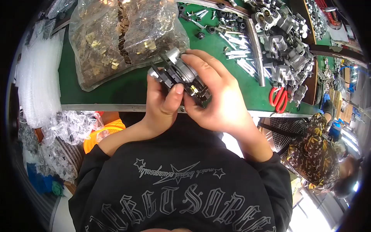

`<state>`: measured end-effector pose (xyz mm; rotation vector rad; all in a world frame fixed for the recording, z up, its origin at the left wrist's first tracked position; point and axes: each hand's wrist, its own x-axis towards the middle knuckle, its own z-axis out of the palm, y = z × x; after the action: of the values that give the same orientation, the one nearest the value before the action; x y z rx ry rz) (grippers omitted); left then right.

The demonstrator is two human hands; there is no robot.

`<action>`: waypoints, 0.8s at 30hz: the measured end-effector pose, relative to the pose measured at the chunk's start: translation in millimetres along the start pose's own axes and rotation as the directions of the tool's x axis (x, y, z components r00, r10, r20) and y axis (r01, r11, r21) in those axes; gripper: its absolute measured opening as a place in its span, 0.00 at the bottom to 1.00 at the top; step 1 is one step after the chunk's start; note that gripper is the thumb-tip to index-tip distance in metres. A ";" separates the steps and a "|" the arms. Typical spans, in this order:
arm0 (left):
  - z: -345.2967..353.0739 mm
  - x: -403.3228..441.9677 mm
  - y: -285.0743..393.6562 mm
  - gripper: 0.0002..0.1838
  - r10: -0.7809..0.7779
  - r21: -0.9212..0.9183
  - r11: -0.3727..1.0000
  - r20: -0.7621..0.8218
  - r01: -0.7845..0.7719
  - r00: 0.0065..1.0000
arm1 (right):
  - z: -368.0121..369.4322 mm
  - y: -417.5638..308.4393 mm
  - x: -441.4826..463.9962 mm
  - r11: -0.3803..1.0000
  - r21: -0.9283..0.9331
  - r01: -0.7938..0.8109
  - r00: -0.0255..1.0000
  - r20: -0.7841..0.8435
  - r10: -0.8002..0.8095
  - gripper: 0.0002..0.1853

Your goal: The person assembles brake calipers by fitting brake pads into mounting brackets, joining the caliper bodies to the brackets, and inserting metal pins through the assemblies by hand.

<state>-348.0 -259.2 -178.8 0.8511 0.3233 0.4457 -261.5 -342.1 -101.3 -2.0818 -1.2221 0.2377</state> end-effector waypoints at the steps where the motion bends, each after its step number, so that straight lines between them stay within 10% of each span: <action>1: -1.3 -0.3 1.0 0.25 0.004 0.030 1.000 0.012 -0.004 1.000 | 0.8 -1.4 -0.7 1.000 -0.009 -0.018 1.000 0.002 0.018 0.29; 10: -10.1 0.0 16.1 0.23 -0.103 0.129 0.987 0.070 0.093 0.992 | 3.2 -2.6 -0.6 1.000 -0.011 -0.028 1.000 0.004 0.028 0.26; 24: 3.0 22.9 29.7 0.11 -0.264 -0.277 0.929 -0.033 0.245 0.964 | -24.0 6.9 -12.7 0.975 0.139 -0.173 0.983 0.086 0.163 0.40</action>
<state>-334.3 -232.6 -156.0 0.5178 0.4219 0.2685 -252.0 -366.2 -90.4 -2.0650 -1.0385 0.4727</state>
